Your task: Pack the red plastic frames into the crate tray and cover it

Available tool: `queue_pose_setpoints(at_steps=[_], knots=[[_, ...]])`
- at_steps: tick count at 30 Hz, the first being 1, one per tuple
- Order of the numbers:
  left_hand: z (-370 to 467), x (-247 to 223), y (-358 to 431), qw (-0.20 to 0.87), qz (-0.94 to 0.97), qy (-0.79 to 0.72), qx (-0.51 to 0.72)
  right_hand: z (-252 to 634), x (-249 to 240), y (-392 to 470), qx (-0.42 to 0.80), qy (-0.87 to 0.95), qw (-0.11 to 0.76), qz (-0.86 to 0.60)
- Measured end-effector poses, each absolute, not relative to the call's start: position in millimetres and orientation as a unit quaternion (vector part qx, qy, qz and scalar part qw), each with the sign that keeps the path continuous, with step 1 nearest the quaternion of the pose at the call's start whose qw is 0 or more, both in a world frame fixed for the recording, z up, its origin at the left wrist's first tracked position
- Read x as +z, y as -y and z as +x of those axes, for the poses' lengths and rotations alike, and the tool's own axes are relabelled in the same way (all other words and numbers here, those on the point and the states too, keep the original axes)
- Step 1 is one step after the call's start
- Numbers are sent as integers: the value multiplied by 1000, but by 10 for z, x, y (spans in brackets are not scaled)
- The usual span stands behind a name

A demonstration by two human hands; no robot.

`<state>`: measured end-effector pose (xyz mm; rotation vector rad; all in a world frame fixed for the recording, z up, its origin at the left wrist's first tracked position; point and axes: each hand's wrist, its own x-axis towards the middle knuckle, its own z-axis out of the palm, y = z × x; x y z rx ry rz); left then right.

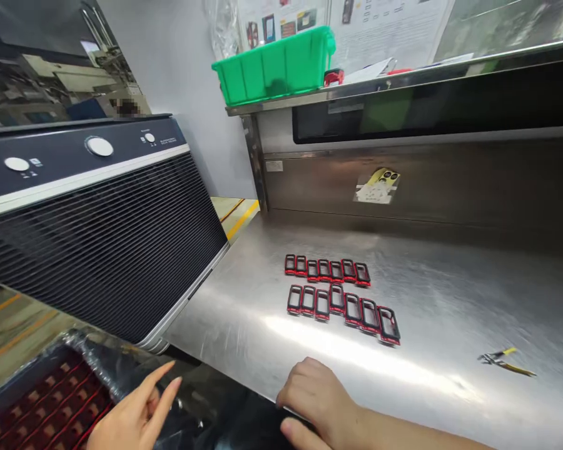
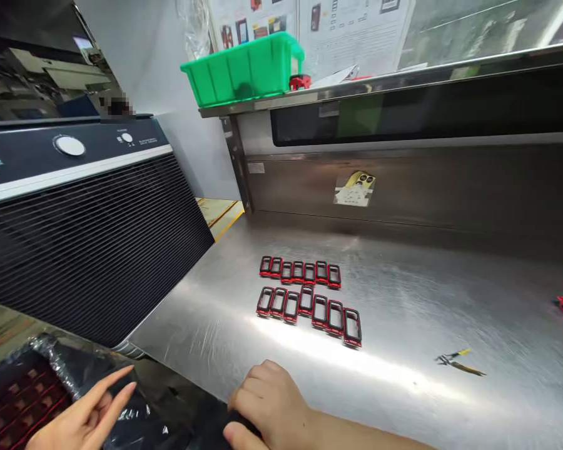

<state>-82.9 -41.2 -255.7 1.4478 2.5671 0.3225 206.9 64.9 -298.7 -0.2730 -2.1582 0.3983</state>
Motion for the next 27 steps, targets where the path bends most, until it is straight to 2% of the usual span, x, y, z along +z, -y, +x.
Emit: queue_pose_setpoints(at_steps=[5, 12, 20, 27], knots=[[-189, -2388, -210, 105, 625, -749, 192, 1981, -3209, -652, 14, 875, 479, -69], [589, -2296, -1058, 110, 721, -659, 182, 1967, -3436, -709, -74, 907, 414, -33], [767, -2306, -1638, 119, 681, -711, 130, 1920, -3454, -757, -64, 883, 463, -36], [758, -2445, -1715, 152, 683, -706, 107, 1889, -3474, -772, -67, 882, 464, -45]])
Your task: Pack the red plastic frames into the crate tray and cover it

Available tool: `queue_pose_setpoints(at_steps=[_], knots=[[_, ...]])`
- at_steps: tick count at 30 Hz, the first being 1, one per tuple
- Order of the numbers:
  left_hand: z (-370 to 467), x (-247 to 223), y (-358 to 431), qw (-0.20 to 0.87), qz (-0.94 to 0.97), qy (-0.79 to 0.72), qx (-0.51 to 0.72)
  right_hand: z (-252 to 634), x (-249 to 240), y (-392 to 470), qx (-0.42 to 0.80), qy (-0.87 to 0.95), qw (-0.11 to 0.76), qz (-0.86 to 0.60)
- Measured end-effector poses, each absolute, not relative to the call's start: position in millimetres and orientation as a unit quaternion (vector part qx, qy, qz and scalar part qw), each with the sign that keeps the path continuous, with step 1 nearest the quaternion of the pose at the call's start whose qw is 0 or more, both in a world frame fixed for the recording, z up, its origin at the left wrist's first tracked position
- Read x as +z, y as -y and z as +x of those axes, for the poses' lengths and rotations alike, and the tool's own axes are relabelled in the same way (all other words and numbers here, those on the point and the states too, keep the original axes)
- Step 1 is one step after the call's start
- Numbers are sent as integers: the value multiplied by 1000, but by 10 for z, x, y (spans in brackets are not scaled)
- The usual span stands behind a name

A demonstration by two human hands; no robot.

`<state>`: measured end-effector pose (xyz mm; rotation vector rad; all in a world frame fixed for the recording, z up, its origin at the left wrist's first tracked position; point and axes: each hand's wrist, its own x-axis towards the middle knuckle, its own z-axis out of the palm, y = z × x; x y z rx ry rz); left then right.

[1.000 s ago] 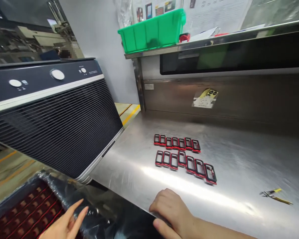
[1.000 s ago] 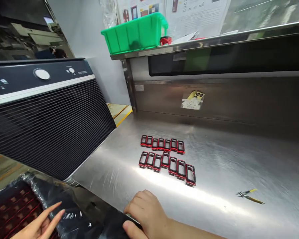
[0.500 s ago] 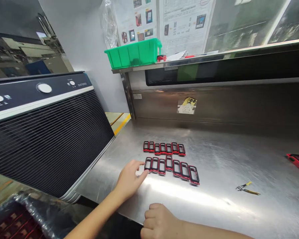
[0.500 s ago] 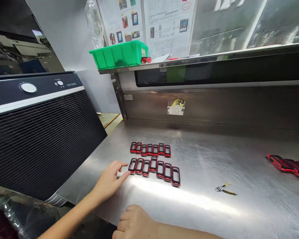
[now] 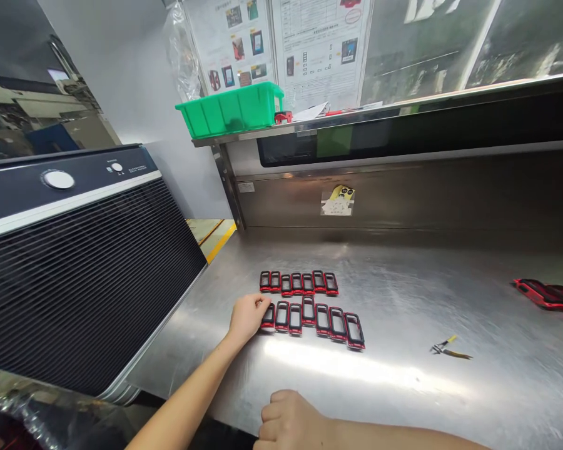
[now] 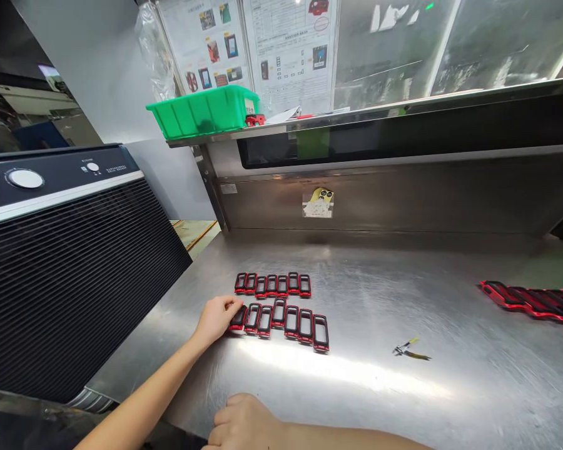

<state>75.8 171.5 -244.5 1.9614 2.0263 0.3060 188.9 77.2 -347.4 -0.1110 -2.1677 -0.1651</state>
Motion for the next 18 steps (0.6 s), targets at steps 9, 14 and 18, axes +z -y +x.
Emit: queue_pose_setpoints(at_steps=[9, 14, 18], knots=[[714, -2463, -1683, 135, 683, -698, 170, 1905, -3530, -762, -82, 913, 398, -45], [701, -2452, -1562, 127, 684, -682, 225, 1877, -3547, -769, -77, 920, 383, -44], [706, -2471, -1490, 126, 693, -669, 238, 1871, -3522, -758, -58, 903, 424, -41]])
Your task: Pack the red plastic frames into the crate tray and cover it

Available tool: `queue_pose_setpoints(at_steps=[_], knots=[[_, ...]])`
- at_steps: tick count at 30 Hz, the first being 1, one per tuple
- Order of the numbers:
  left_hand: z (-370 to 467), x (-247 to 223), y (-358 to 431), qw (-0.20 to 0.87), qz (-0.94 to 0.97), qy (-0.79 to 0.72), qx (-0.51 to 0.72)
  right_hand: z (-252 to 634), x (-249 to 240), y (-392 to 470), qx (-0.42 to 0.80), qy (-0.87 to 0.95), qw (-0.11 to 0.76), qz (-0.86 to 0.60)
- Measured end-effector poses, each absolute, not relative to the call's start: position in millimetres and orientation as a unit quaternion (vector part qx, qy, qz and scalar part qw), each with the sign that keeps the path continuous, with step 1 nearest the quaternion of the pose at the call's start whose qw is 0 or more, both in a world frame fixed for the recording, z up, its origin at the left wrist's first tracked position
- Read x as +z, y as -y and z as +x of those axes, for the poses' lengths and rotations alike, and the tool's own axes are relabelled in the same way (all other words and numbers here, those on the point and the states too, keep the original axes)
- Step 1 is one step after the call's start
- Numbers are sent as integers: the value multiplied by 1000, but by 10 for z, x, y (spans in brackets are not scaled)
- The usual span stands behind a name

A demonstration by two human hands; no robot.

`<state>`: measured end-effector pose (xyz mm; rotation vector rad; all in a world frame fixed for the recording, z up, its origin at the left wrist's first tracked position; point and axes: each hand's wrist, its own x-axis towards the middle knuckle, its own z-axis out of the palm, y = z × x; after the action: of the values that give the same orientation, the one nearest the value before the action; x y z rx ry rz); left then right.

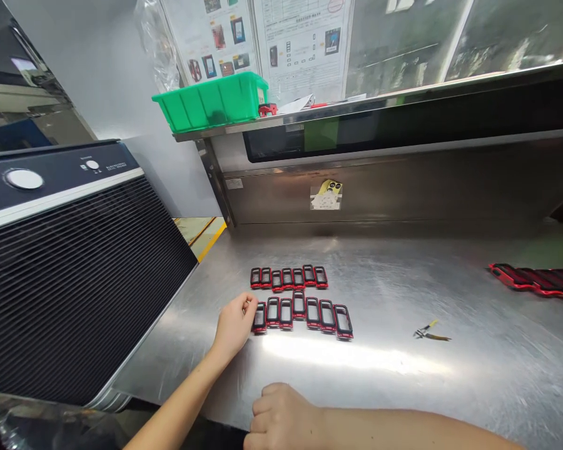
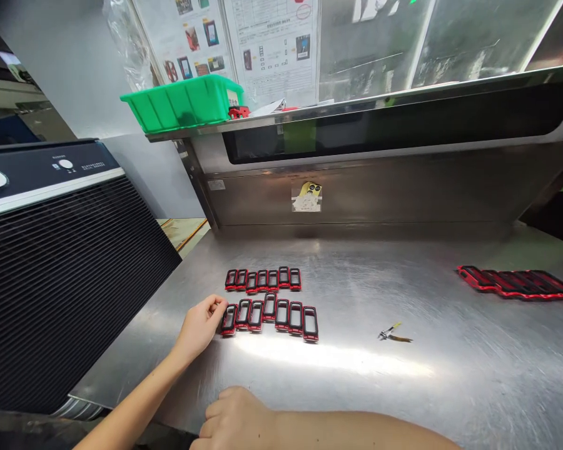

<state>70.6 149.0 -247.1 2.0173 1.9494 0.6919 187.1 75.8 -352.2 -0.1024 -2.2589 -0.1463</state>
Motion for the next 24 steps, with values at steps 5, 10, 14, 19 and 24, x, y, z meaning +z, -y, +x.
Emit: queue_pose_setpoints(at_steps=[5, 10, 14, 19, 24], knots=[[739, -2528, -1501, 98, 711, -661, 219, 1875, -3497, -768, -55, 907, 417, -38], [731, -2605, -1498, 87, 740, -639, 190, 1866, -3482, -781, -52, 926, 372, -41], [654, -2638, -1503, 79, 752, -626, 191, 1865, -3481, -765, -45, 936, 346, -46], [576, -2658, -1511, 77, 764, -606, 207, 1857, -3490, -756, -34, 934, 353, -55], [558, -2675, -1520, 82, 767, -596, 223, 1847, -3478, -753, -26, 941, 333, -55]])
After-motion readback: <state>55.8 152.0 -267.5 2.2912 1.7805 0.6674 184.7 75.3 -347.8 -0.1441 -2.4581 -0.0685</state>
